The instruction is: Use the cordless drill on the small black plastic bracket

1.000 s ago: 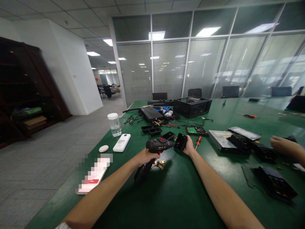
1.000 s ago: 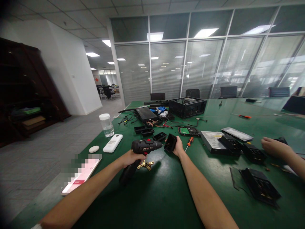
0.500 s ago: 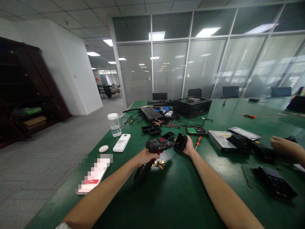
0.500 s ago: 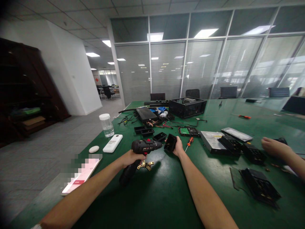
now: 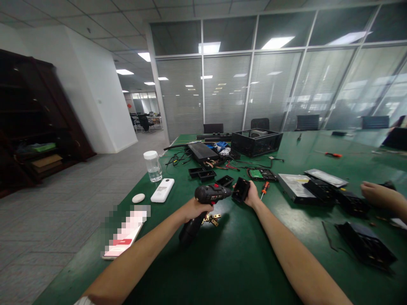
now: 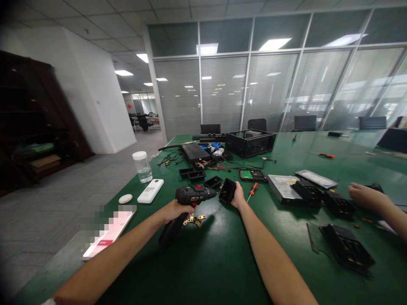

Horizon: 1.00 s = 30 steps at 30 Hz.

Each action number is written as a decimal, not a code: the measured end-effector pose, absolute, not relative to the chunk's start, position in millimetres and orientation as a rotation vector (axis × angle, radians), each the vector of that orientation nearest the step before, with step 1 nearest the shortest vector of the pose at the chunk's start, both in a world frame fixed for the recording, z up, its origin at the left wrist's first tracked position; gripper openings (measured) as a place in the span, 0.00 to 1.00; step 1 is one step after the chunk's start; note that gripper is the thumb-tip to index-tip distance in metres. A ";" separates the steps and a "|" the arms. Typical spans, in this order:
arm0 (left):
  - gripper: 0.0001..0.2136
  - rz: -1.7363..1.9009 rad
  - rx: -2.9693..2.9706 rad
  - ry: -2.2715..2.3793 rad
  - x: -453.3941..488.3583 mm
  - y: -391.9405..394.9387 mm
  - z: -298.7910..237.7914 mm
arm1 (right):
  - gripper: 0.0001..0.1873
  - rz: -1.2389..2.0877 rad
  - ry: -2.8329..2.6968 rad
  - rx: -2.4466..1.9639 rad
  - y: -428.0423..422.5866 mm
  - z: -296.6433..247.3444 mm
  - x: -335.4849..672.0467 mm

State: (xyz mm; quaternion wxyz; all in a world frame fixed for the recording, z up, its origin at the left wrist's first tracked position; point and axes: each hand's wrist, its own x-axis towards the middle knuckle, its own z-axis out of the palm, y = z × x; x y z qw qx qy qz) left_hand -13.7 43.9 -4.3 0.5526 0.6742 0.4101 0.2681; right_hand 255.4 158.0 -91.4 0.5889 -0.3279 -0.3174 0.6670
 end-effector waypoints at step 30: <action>0.07 0.642 1.537 1.007 -11.6 42.3 -2.8 | 0.20 1.514 -0.793 -0.808 154.3 -87.8 254.6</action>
